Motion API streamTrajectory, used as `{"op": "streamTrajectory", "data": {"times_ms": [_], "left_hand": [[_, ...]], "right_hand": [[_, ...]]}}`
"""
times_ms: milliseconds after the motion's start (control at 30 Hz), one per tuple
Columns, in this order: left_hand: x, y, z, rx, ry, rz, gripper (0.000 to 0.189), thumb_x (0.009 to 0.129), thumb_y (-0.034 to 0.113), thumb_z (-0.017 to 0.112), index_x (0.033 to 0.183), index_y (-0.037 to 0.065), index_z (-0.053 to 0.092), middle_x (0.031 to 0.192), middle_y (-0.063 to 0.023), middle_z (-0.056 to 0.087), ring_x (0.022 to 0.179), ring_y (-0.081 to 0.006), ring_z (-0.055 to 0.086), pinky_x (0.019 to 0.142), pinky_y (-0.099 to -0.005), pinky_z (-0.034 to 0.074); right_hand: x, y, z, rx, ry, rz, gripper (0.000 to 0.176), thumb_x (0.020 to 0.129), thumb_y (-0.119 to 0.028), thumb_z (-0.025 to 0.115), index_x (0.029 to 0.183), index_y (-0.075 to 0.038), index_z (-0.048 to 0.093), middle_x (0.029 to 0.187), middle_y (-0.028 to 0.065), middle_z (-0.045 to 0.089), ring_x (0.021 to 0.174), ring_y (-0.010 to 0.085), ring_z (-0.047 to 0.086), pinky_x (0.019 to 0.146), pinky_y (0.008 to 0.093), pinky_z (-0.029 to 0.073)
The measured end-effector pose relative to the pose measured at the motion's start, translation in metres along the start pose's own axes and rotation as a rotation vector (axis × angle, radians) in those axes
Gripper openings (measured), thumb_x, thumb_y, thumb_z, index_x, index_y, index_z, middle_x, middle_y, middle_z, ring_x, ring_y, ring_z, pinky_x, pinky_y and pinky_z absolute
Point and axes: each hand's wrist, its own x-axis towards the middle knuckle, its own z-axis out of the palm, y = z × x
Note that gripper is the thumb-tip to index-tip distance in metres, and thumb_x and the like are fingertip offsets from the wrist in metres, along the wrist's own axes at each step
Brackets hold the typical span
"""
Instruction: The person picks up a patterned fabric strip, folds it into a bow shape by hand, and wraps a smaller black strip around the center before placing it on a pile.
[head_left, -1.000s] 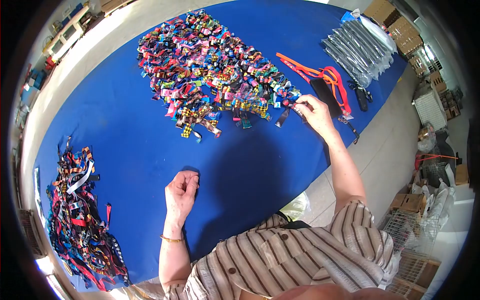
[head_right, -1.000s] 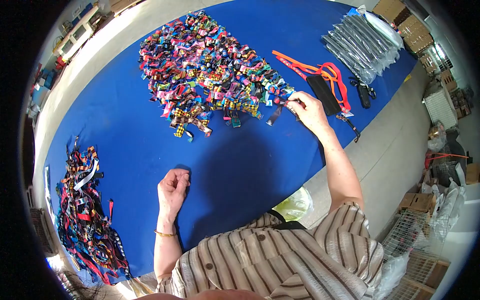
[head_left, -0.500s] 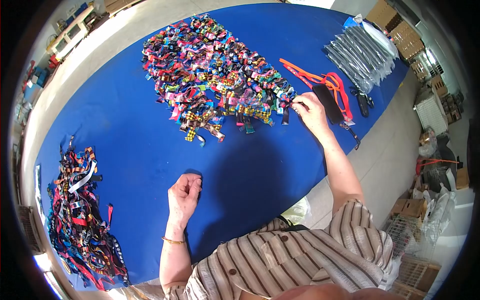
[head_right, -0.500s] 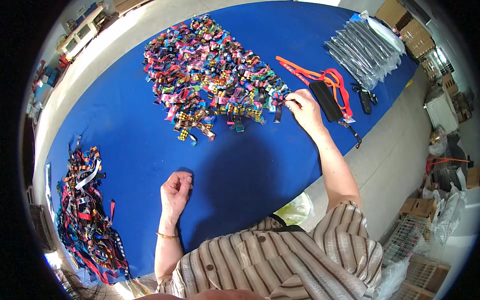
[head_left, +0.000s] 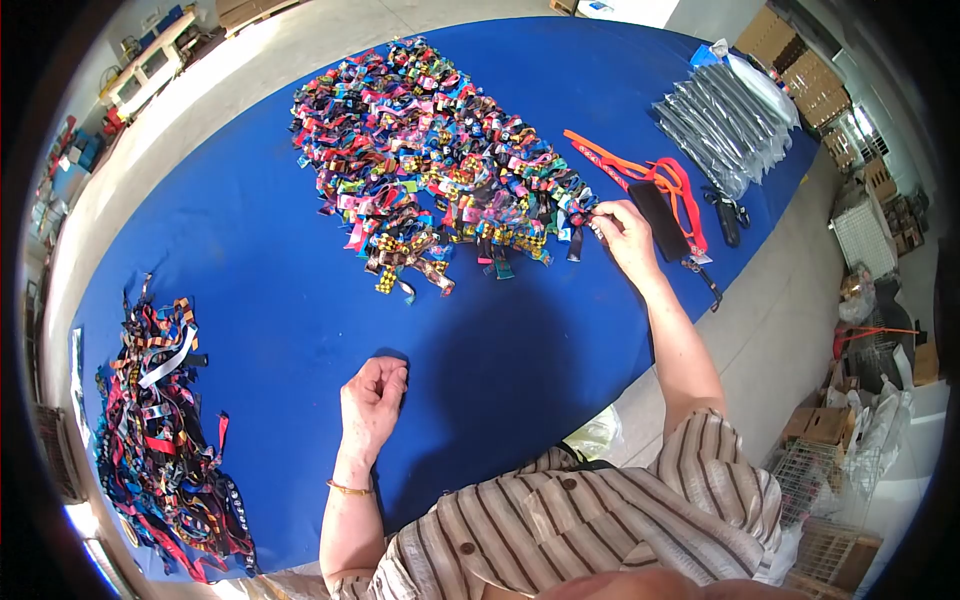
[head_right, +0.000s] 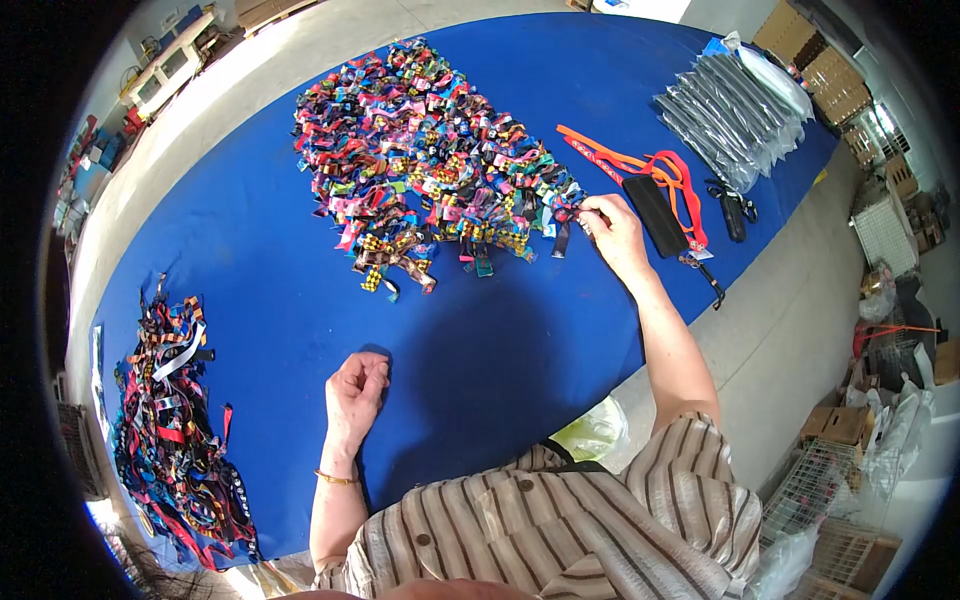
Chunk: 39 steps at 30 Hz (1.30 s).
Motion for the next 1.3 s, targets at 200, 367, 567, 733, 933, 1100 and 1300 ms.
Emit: {"op": "streamTrajectory", "data": {"times_ms": [200, 367, 567, 733, 933, 1100, 1300], "left_hand": [[-0.001, -0.004, 0.000, -0.038, -0.002, -0.018, 0.010, 0.102, 0.012, 0.069, 0.102, 0.003, 0.071, 0.075, 0.0027, 0.065, 0.058, -0.0022, 0.051, 0.052, -0.0217, 0.042], [-0.001, -0.005, 0.000, -0.020, 0.002, 0.010, 0.009, 0.102, 0.012, 0.069, 0.102, 0.003, 0.071, 0.075, 0.0030, 0.065, 0.058, -0.0022, 0.051, 0.052, -0.0214, 0.042], [-0.001, -0.004, 0.000, -0.006, 0.006, 0.013, 0.007, 0.101, 0.010, 0.069, 0.102, 0.003, 0.071, 0.074, 0.0029, 0.066, 0.058, -0.0023, 0.053, 0.053, -0.0213, 0.043], [-0.001, -0.003, 0.001, -0.016, 0.001, 0.000, 0.008, 0.101, 0.009, 0.068, 0.102, 0.002, 0.071, 0.074, 0.0024, 0.066, 0.058, -0.0026, 0.053, 0.053, -0.0215, 0.043], [-0.002, 0.000, -0.001, -0.051, -0.019, -0.077, 0.007, 0.100, 0.007, 0.070, 0.104, 0.002, 0.071, 0.074, -0.0008, 0.067, 0.066, -0.0057, 0.061, 0.063, -0.0246, 0.051], [-0.002, 0.004, -0.002, -0.029, -0.016, -0.052, 0.007, 0.099, 0.007, 0.070, 0.103, 0.002, 0.072, 0.073, -0.0019, 0.067, 0.066, -0.0070, 0.061, 0.062, -0.0258, 0.051], [-0.001, -0.005, -0.002, -0.009, -0.019, -0.018, 0.009, 0.099, 0.011, 0.070, 0.104, 0.004, 0.072, 0.072, -0.0041, 0.067, 0.064, -0.0098, 0.062, 0.062, -0.0280, 0.052]], "right_hand": [[0.006, 0.002, 0.006, -0.042, 0.005, -0.017, 0.014, 0.092, -0.001, 0.075, 0.106, -0.004, 0.072, 0.098, 0.0064, 0.067, 0.076, 0.0152, 0.067, 0.068, 0.0291, 0.053], [0.008, -0.002, 0.009, -0.069, 0.001, -0.033, 0.015, 0.092, -0.001, 0.075, 0.106, -0.005, 0.072, 0.098, 0.0067, 0.067, 0.080, 0.0167, 0.068, 0.070, 0.0295, 0.054], [0.011, -0.009, 0.013, -0.095, 0.004, -0.073, 0.016, 0.093, 0.000, 0.074, 0.108, -0.005, 0.071, 0.098, 0.0067, 0.067, 0.079, 0.0167, 0.069, 0.069, 0.0291, 0.054], [0.014, -0.004, 0.016, -0.081, -0.015, -0.063, 0.016, 0.092, 0.000, 0.074, 0.107, -0.005, 0.071, 0.098, 0.0073, 0.067, 0.080, 0.0165, 0.070, 0.070, 0.0290, 0.054], [0.014, -0.013, 0.014, -0.126, -0.010, -0.093, 0.018, 0.090, -0.001, 0.076, 0.106, -0.005, 0.070, 0.099, 0.0080, 0.067, 0.079, 0.0180, 0.069, 0.070, 0.0299, 0.055], [0.012, -0.018, 0.012, -0.230, -0.004, -0.111, 0.024, 0.089, -0.003, 0.077, 0.111, -0.007, 0.068, 0.101, 0.0080, 0.067, 0.078, 0.0187, 0.068, 0.071, 0.0307, 0.055], [0.007, -0.039, 0.002, -0.382, 0.073, -0.110, 0.033, 0.088, -0.006, 0.075, 0.120, -0.010, 0.065, 0.107, 0.0076, 0.068, 0.077, 0.0198, 0.068, 0.070, 0.0325, 0.055]]}}
